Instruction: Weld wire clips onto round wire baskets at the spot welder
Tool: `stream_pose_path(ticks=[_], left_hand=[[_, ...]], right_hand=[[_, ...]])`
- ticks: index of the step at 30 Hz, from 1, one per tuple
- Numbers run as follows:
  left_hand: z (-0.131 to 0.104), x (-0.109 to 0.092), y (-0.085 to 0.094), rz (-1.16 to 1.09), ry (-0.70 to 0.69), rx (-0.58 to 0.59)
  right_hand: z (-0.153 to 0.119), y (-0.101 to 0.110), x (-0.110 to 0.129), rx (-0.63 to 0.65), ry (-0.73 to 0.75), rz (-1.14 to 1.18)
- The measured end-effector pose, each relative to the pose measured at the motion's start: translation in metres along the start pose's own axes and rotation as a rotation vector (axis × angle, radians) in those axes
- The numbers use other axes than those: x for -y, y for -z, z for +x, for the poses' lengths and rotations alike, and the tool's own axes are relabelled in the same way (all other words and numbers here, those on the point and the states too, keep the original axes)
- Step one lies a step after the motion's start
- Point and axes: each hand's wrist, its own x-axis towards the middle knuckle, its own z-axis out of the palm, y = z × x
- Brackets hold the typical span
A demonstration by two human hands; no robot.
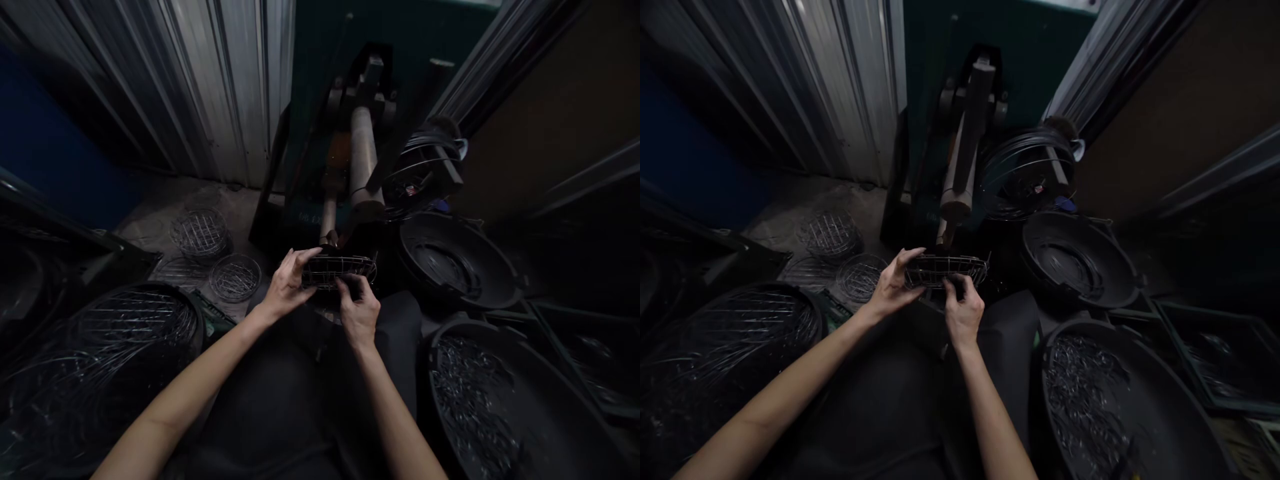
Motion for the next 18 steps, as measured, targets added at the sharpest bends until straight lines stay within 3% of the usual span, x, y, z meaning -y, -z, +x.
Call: stream_pose_path(ticks=[14, 18], left_hand=[[0.012, 0.025, -0.003, -0.009, -0.032, -0.081], [0.014, 0.028, -0.003, 0.203, -0.083, -0.072]], right_hand=[[0.019, -0.012, 0.0, -0.019, 0.092, -0.013], [0.02, -0.013, -0.004, -0.013, 0.132, -0.042]])
